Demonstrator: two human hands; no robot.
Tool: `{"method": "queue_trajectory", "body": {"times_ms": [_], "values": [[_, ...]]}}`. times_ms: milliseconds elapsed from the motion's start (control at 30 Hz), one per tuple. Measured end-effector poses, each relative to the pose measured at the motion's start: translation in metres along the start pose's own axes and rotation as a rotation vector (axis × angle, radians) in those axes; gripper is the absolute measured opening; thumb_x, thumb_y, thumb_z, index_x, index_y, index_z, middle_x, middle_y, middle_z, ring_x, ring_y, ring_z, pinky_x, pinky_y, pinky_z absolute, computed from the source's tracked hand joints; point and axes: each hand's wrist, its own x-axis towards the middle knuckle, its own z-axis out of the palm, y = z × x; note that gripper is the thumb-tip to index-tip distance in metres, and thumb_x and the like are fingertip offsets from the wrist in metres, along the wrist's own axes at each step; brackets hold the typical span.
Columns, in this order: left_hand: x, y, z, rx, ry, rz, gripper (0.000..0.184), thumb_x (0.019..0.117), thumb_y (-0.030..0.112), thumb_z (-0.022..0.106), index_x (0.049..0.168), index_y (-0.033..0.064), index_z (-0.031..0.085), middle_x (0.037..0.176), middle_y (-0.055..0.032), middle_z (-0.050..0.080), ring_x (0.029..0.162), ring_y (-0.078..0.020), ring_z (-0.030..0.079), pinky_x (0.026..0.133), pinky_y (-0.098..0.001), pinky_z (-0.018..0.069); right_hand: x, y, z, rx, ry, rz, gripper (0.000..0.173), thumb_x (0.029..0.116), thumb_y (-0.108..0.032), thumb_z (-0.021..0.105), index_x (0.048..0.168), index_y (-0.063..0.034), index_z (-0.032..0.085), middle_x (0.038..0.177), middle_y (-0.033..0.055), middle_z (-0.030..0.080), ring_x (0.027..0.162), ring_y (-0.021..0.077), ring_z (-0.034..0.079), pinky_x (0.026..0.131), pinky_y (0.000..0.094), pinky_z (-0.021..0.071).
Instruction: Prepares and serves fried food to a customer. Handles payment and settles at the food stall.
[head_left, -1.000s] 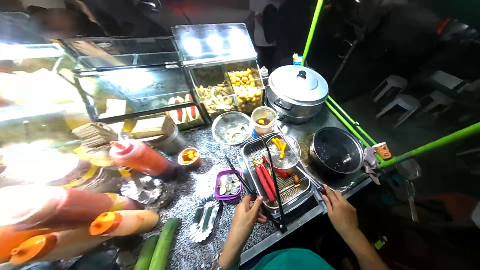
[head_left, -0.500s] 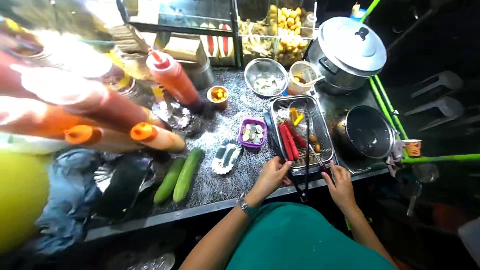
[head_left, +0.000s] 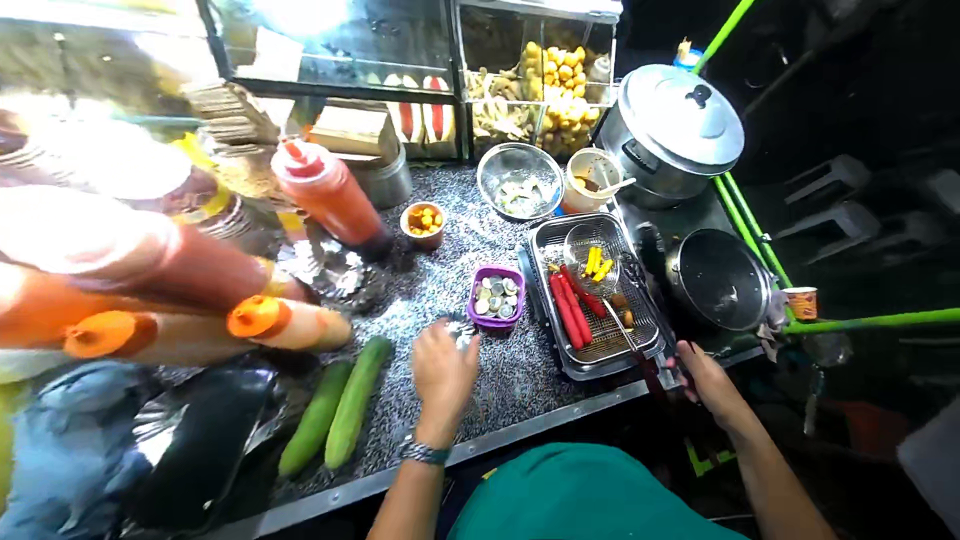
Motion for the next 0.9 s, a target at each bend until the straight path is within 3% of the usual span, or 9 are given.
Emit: {"method": "queue_trajectory", "body": {"times_ms": [33, 67, 100, 267, 400, 467, 567, 667, 900], "values": [[0.008, -0.018, -0.005, 0.053, 0.041, -0.07, 0.072, 0.0915, 0.035, 0.075, 0.141, -0.0104, 0.049, 0.14, -0.0389, 0.049, 0.132, -0.056, 0.046, 0.107, -0.0685, 0.0369, 0.006, -0.002, -0.013, -0.17, 0.005, 0.024, 0.063, 0.1083, -0.047, 0.044, 0.153, -0.0028, 0.043, 0.121, 0.0166, 0.067, 0.093, 0.025, 0.066, 0.082, 0.0442, 0.0543], [0.012, -0.031, -0.008, 0.082, 0.039, -0.122, 0.081, 0.087, 0.034, 0.08, 0.144, -0.0112, 0.045, 0.141, -0.041, 0.046, 0.132, -0.0589, 0.043, 0.106, -0.0709, 0.0355, 0.009, -0.006, -0.021, -0.293, -0.024, 0.05, 0.07, 0.1054, -0.052, 0.049, 0.155, -0.0029, 0.042, 0.14, 0.0233, 0.06, 0.124, 0.0348, 0.062, 0.106, 0.0544, 0.046], [0.015, -0.038, -0.01, 0.097, 0.013, -0.155, 0.086, 0.0848, 0.033, 0.083, 0.147, -0.0111, 0.041, 0.142, -0.0417, 0.044, 0.133, -0.0596, 0.043, 0.106, -0.0712, 0.0349, 0.013, -0.012, -0.025, -0.399, -0.044, 0.063, 0.074, 0.1036, -0.055, 0.051, 0.155, -0.0028, 0.042, 0.147, 0.0257, 0.054, 0.136, 0.0394, 0.053, 0.114, 0.0588, 0.0374], [0.016, -0.045, -0.002, 0.086, -0.105, -0.194, 0.069, 0.0912, 0.025, 0.077, 0.144, -0.0073, 0.045, 0.118, -0.0311, 0.066, 0.114, -0.0504, 0.062, 0.099, -0.0673, 0.0449, 0.029, -0.05, -0.01, -0.705, -0.018, 0.11, 0.07, 0.1044, -0.052, 0.051, 0.154, -0.004, 0.043, 0.145, 0.0229, 0.056, 0.131, 0.0404, 0.056, 0.108, 0.0593, 0.0422], [0.003, -0.041, 0.0, -0.044, -0.093, -0.208, 0.041, 0.1009, 0.021, 0.063, 0.126, -0.0109, 0.061, 0.115, -0.0339, 0.065, 0.113, -0.0496, 0.061, 0.1, -0.0655, 0.0421, 0.043, -0.071, 0.005, -0.793, -0.018, 0.076, 0.067, 0.106, -0.049, 0.05, 0.156, -0.0047, 0.04, 0.143, 0.0224, 0.056, 0.126, 0.0404, 0.059, 0.105, 0.0559, 0.046], [-0.006, -0.043, 0.002, -0.311, 0.001, -0.197, 0.048, 0.1018, 0.015, 0.06, 0.138, -0.0146, 0.049, 0.124, -0.0332, 0.061, 0.118, -0.0426, 0.06, 0.105, -0.0572, 0.0431, 0.046, -0.075, 0.009, -0.83, 0.005, 0.038, 0.064, 0.106, -0.047, 0.051, 0.155, -0.0063, 0.042, 0.14, 0.022, 0.058, 0.123, 0.0402, 0.061, 0.101, 0.055, 0.0484], [-0.021, -0.024, 0.005, -0.861, 0.104, -0.203, 0.055, 0.0977, 0.0, 0.053, 0.148, -0.0075, 0.03, 0.113, -0.0144, 0.065, 0.095, -0.0114, 0.069, 0.083, -0.0284, 0.0578, 0.043, -0.072, 0.003, -0.825, 0.024, 0.022, 0.063, 0.1053, -0.045, 0.054, 0.155, -0.0077, 0.044, 0.138, 0.0218, 0.059, 0.121, 0.0403, 0.062, 0.1, 0.0556, 0.0485], [-0.025, 0.008, 0.003, -1.156, 0.049, -0.231, 0.065, 0.094, -0.008, 0.05, 0.152, -0.0001, 0.021, 0.112, -0.0108, 0.064, 0.091, -0.0102, 0.07, 0.079, -0.0275, 0.0597, 0.037, -0.068, -0.003, -0.817, 0.007, 0.057, 0.066, 0.1048, -0.048, 0.053, 0.155, -0.0057, 0.042, 0.14, 0.0229, 0.059, 0.122, 0.0404, 0.062, 0.101, 0.0566, 0.0476], [-0.008, 0.066, 0.024, -1.26, -0.147, -0.208, 0.06, 0.1092, 0.032, 0.04, 0.161, 0.0143, 0.016, 0.134, -0.0105, 0.057, 0.112, -0.0132, 0.063, 0.092, -0.0323, 0.0557, 0.03, -0.073, 0.007, -0.78, 0.085, 0.082, 0.07, 0.1043, -0.049, 0.053, 0.158, -0.0068, 0.037, 0.142, 0.0224, 0.056, 0.123, 0.0395, 0.061, 0.1, 0.0544, 0.0491]]}}
